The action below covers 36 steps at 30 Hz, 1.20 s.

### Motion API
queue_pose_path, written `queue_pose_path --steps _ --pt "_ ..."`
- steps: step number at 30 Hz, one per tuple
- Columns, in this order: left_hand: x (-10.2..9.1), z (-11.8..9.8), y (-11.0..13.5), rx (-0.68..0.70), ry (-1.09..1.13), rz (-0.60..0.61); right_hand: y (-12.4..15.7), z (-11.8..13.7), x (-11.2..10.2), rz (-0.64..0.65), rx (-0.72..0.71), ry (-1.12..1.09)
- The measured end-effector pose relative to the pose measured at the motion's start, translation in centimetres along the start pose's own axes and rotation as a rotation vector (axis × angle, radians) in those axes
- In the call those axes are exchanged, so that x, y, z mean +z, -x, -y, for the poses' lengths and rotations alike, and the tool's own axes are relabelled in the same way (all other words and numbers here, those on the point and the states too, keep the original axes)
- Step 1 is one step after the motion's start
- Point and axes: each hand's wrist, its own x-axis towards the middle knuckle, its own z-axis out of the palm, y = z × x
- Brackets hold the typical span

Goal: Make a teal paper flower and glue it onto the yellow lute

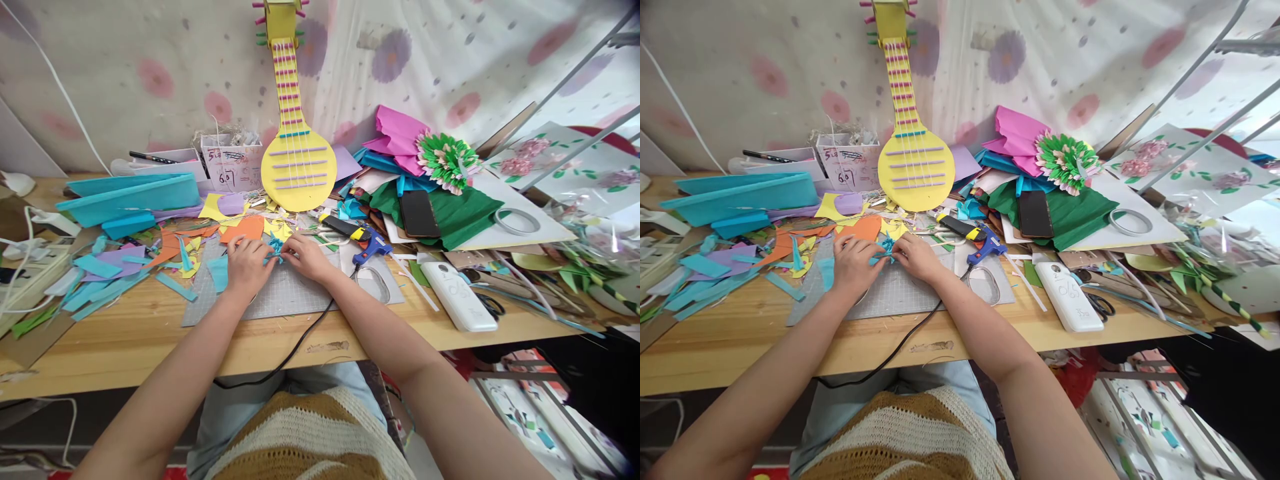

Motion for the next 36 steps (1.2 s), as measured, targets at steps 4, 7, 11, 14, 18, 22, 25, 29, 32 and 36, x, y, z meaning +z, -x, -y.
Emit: queue_pose_path --steps 4,7,11,14,18,22,25,29,32,36 --pt "0.3 -0.1 0.0 -0.016 0.004 -0.01 -0.1 0.0 0.1 -0.004 0.034 -0.029" --pt "0.4 -0.3 -0.1 -0.035 0.004 -0.01 -0.1 0.1 0.2 -0.011 0.064 -0.059" --pt "0.3 -0.4 -0.2 -0.045 0.029 -0.004 -0.1 0.2 0.2 -0.008 0.082 -0.075" --pt "0.1 -0.3 -0.3 -0.019 0.036 0.002 0.0 0.3 0.2 0.002 0.086 -0.059" --pt "-0.1 0.0 -0.2 0.003 0.046 0.018 0.1 0.5 0.0 0.015 0.063 -0.045" --pt "-0.1 -0.2 -0.1 -0.001 0.062 0.018 0.2 0.5 0.0 0.007 0.051 -0.045" --pt "-0.1 -0.7 0.0 -0.068 0.039 -0.04 0.2 0.4 0.2 -0.018 0.087 -0.053" --pt "0.3 -1.4 0.1 -0.113 -0.027 -0.105 0.0 0.4 0.7 -0.123 0.193 -0.092" --pt "1.0 -1.4 0.0 -0.12 -0.079 -0.137 -0.2 0.4 0.9 -0.19 0.248 -0.141" --pt "1.5 -1.2 -0.1 -0.103 -0.109 -0.152 -0.3 0.6 1.2 -0.225 0.285 -0.191"
